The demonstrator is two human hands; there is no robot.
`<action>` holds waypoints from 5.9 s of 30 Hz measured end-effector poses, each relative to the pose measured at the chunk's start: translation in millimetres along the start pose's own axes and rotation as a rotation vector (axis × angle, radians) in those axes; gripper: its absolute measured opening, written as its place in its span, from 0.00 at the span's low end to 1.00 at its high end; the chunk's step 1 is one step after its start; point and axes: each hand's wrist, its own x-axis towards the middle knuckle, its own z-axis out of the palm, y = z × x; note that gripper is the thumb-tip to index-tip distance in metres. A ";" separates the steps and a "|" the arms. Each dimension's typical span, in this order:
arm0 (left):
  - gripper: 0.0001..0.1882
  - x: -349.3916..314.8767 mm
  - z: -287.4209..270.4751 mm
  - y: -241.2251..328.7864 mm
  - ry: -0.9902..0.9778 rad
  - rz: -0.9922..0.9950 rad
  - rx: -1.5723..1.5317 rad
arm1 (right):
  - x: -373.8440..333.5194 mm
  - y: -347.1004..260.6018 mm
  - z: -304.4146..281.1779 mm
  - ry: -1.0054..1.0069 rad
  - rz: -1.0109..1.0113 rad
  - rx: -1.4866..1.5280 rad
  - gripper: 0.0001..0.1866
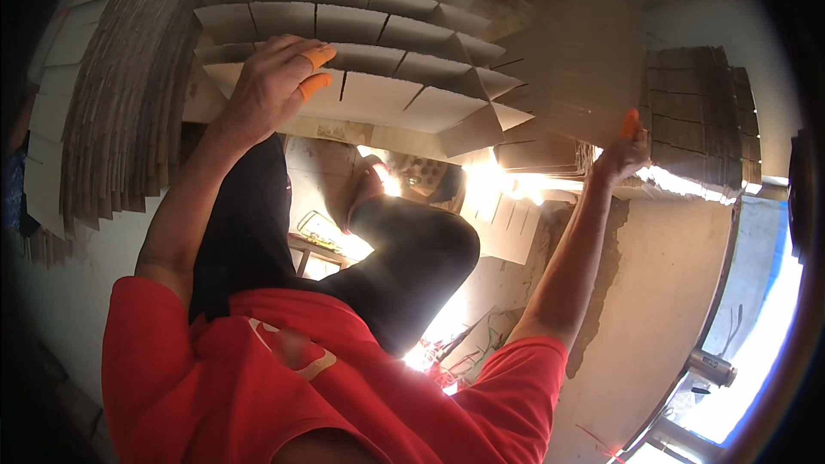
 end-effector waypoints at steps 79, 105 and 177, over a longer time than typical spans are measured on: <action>0.18 1.2 12.5 8.5 0.011 0.001 -0.059 | -59.4 -11.0 34.7 -0.333 -0.684 -0.808 0.21; 0.11 -21.1 14.8 -14.5 0.002 -0.086 -0.148 | -66.8 -204.2 23.3 -0.782 -0.445 0.236 0.28; 0.25 -34.8 -22.0 -29.2 0.007 -0.221 0.057 | -26.7 50.3 13.7 -0.578 -0.460 -0.864 0.27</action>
